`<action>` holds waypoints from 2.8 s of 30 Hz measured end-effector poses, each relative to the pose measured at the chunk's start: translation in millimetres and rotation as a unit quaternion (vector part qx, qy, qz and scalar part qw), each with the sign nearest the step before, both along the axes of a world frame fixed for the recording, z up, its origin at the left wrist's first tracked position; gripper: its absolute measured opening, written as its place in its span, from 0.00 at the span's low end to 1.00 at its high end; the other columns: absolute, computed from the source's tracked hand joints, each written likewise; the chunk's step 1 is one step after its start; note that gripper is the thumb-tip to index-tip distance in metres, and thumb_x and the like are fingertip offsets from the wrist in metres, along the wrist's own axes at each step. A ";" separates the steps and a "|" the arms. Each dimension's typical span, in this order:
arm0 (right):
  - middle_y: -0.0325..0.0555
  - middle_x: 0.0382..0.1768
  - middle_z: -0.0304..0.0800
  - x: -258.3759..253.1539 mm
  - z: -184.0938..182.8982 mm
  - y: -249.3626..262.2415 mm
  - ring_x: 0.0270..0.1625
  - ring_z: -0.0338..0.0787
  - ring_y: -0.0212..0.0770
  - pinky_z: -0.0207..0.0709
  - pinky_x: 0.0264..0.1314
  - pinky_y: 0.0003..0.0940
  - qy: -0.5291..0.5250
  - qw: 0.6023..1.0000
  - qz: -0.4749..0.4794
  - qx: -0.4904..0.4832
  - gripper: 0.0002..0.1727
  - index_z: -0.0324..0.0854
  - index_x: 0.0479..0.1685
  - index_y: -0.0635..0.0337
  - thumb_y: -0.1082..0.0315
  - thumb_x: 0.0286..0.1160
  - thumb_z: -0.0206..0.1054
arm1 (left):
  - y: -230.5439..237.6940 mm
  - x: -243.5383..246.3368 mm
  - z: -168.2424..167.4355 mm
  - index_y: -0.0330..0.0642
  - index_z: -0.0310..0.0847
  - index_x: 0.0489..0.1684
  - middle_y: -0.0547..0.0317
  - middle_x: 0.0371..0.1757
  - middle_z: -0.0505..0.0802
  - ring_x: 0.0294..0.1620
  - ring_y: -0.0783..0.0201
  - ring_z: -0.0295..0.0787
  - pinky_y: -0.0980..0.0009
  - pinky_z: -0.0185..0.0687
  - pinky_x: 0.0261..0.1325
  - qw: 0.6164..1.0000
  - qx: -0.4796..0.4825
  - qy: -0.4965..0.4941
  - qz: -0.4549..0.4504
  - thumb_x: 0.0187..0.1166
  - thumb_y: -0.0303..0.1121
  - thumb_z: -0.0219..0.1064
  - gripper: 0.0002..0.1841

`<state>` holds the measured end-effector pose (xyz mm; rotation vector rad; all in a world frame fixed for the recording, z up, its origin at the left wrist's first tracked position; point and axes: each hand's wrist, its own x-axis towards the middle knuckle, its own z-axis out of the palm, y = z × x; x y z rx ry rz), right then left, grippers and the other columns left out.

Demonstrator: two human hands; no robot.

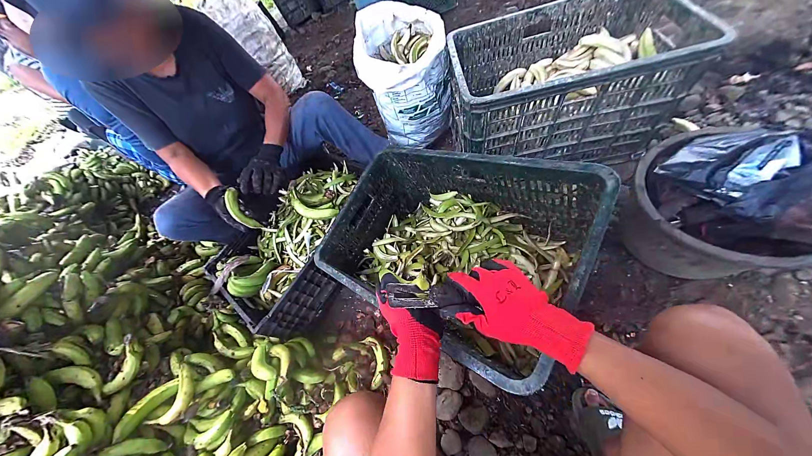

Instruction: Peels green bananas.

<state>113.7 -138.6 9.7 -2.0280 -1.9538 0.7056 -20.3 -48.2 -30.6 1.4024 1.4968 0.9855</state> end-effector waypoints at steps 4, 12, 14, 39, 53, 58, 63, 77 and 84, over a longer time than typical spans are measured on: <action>0.66 0.66 0.86 30.9 -14.4 7.8 0.74 0.82 0.65 0.63 0.81 0.67 0.025 0.995 -0.091 -0.029 0.30 0.71 0.82 0.56 0.48 0.89 0.55 | 10.0 -11.9 2.6 0.32 0.75 0.60 0.47 0.41 0.85 0.36 0.61 0.84 0.62 0.84 0.42 0.994 -0.012 -0.086 0.070 0.96 0.40 0.37 0.23; 0.65 0.68 0.84 4.9 7.0 -3.4 0.74 0.81 0.65 0.65 0.80 0.66 0.038 0.999 -0.010 0.004 0.33 0.67 0.87 0.53 0.47 0.87 0.56 | 34.3 -23.6 20.6 0.38 0.75 0.64 0.56 0.35 0.88 0.30 0.67 0.87 0.69 0.88 0.34 0.939 0.017 -0.334 -0.074 0.95 0.39 0.42 0.18; 0.67 0.68 0.83 1.6 3.2 -5.7 0.73 0.81 0.68 0.64 0.79 0.67 0.012 1.000 0.021 0.015 0.33 0.66 0.88 0.49 0.51 0.83 0.59 | 31.2 -26.6 20.9 0.37 0.72 0.70 0.55 0.37 0.89 0.31 0.67 0.88 0.69 0.89 0.37 0.952 0.029 -0.288 -0.104 0.94 0.38 0.42 0.19; 0.57 0.57 0.91 30.8 -6.2 -1.2 0.63 0.89 0.56 0.76 0.68 0.64 0.148 0.984 -0.101 -0.011 0.26 0.78 0.75 0.50 0.46 0.90 0.50 | 23.1 -5.5 18.3 0.38 0.66 0.84 0.47 0.58 0.89 0.47 0.65 0.89 0.68 0.88 0.51 0.968 0.042 -0.249 -0.011 0.92 0.37 0.53 0.24; 0.60 0.53 0.92 60.4 -5.6 20.6 0.60 0.90 0.63 0.76 0.62 0.70 0.043 0.973 -0.212 0.084 0.21 0.79 0.75 0.48 0.56 0.86 0.61 | 10.3 -7.6 12.2 0.39 0.60 0.84 0.49 0.47 0.91 0.38 0.60 0.92 0.67 0.91 0.37 0.880 -0.165 -0.269 -0.354 0.92 0.41 0.44 0.25; 0.60 0.62 0.89 13.4 -10.8 1.5 0.68 0.87 0.61 0.75 0.71 0.65 0.127 0.984 -0.114 -0.049 0.24 0.76 0.77 0.52 0.52 0.90 0.51 | 17.8 3.0 12.0 0.34 0.69 0.80 0.43 0.65 0.86 0.60 0.60 0.86 0.61 0.83 0.64 0.982 0.021 -0.187 0.032 0.94 0.36 0.48 0.22; 0.68 0.69 0.83 -12.3 7.3 -11.7 0.73 0.81 0.68 0.67 0.76 0.69 0.074 0.989 -0.097 -0.082 0.29 0.68 0.86 0.51 0.53 0.88 0.55 | 17.0 -5.5 20.7 0.32 0.67 0.81 0.39 0.69 0.83 0.66 0.58 0.82 0.62 0.78 0.70 0.979 0.036 -0.171 0.105 0.94 0.33 0.48 0.22; 0.61 0.56 0.91 62.2 -31.4 23.8 0.63 0.89 0.63 0.76 0.63 0.70 0.087 0.974 -0.209 -0.014 0.23 0.81 0.70 0.51 0.50 0.92 0.50 | 36.3 -38.4 8.4 0.41 0.66 0.82 0.50 0.53 0.92 0.46 0.60 0.93 0.65 0.91 0.50 0.800 -0.208 -0.322 -0.461 0.87 0.36 0.52 0.25; 0.61 0.50 0.91 20.2 8.0 5.1 0.59 0.90 0.64 0.77 0.61 0.67 0.077 0.980 -0.186 -0.006 0.21 0.79 0.68 0.55 0.53 0.89 0.56 | 32.4 -6.0 12.8 0.42 0.77 0.45 0.55 0.29 0.87 0.25 0.65 0.87 0.70 0.86 0.26 0.912 -0.064 -0.384 -0.131 0.95 0.47 0.35 0.25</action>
